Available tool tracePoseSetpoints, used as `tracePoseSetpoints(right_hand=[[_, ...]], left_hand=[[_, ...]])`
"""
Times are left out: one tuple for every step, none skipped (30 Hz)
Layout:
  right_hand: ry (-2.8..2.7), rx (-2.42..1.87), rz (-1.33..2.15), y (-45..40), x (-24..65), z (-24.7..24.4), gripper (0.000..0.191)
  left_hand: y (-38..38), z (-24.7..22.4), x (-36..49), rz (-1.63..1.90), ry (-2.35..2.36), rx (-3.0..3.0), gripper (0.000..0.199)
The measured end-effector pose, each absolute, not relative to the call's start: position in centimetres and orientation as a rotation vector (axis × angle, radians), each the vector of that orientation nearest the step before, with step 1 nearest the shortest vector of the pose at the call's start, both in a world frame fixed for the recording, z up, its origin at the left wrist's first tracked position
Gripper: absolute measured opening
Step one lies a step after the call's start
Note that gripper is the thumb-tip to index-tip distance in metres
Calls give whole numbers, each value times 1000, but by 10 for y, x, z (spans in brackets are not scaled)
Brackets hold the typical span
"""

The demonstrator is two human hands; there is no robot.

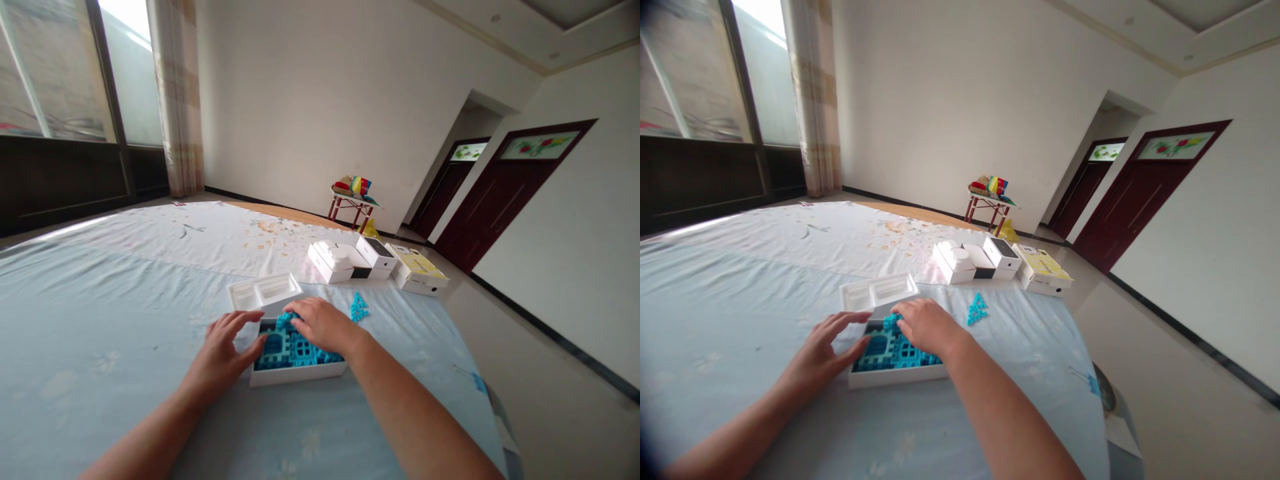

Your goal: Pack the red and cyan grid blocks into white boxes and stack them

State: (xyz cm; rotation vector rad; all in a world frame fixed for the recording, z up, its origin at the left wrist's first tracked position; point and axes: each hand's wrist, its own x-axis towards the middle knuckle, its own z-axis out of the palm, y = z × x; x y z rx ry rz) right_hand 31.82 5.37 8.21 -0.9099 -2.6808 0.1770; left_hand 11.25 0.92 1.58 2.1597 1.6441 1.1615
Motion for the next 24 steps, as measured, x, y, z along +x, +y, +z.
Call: tracePoseSetpoints(right_hand=[[-2663, -886, 211, 54, 317, 82, 28], [-2642, -862, 248, 54, 316, 82, 30], [-2614, -842, 283, 54, 316, 83, 31], [-2579, -834, 312, 53, 317, 85, 33], [-2539, -842, 334, 53, 319, 86, 34], [-2493, -864, 349, 53, 322, 88, 34], [-2444, -896, 361, 53, 328, 89, 33], [-2392, -935, 372, 55, 334, 90, 32], [-2336, -980, 379, 57, 343, 89, 31], [-2278, -1031, 382, 60, 353, 88, 29], [-2216, -1087, 380, 64, 365, 86, 28], [-2151, -1150, 373, 69, 378, 82, 28], [-2091, -1217, 365, 75, 392, 77, 27], [-2032, -1294, 352, 80, 406, 70, 27], [-1988, -1376, 334, 86, 420, 63, 28], [-1958, -1463, 306, 90, 433, 55, 29], [-1936, -1546, 268, 94, 444, 48, 30], [-1927, -1589, 251, 97, 454, 40, 31], [-1927, -1620, 239, 98, 461, 32, 32], [-1936, -1634, 235, 99, 466, 26, 33], [-1951, -1636, 239, 99, 469, 20, 35], [-1967, -1634, 244, 99, 470, 15, 39], [-1990, -1630, 252, 99, 470, 11, 42], [-2019, -1629, 261, 98, 469, 8, 45]], left_hand=[[9, 16, 113, 1163, 1645, 2158, 36], [9, 15, 113, 1164, 1645, 2155, 36], [9, 16, 113, 1163, 1645, 2152, 36], [9, 16, 113, 1160, 1643, 2149, 36], [8, 17, 113, 1157, 1642, 2149, 36], [7, 17, 113, 1158, 1640, 2151, 36], [7, 18, 113, 1159, 1637, 2157, 36], [6, 19, 113, 1159, 1634, 2167, 36], [6, 19, 113, 1154, 1629, 2181, 35], [6, 19, 113, 1146, 1625, 2194, 35], [7, 19, 113, 1136, 1622, 2206, 34], [8, 18, 112, 1126, 1620, 2217, 34], [9, 18, 112, 1119, 1618, 2225, 33], [10, 17, 111, 1116, 1617, 2231, 33], [11, 16, 111, 1118, 1617, 2235, 33], [11, 15, 110, 1123, 1617, 2235, 33], [12, 15, 110, 1127, 1614, 2236, 33], [12, 15, 110, 1133, 1610, 2235, 34], [13, 15, 110, 1140, 1607, 2235, 34], [13, 15, 110, 1148, 1605, 2235, 35], [13, 16, 110, 1154, 1604, 2237, 35], [13, 16, 110, 1159, 1604, 2240, 36], [13, 17, 110, 1165, 1605, 2244, 36], [13, 17, 111, 1169, 1607, 2246, 36]])
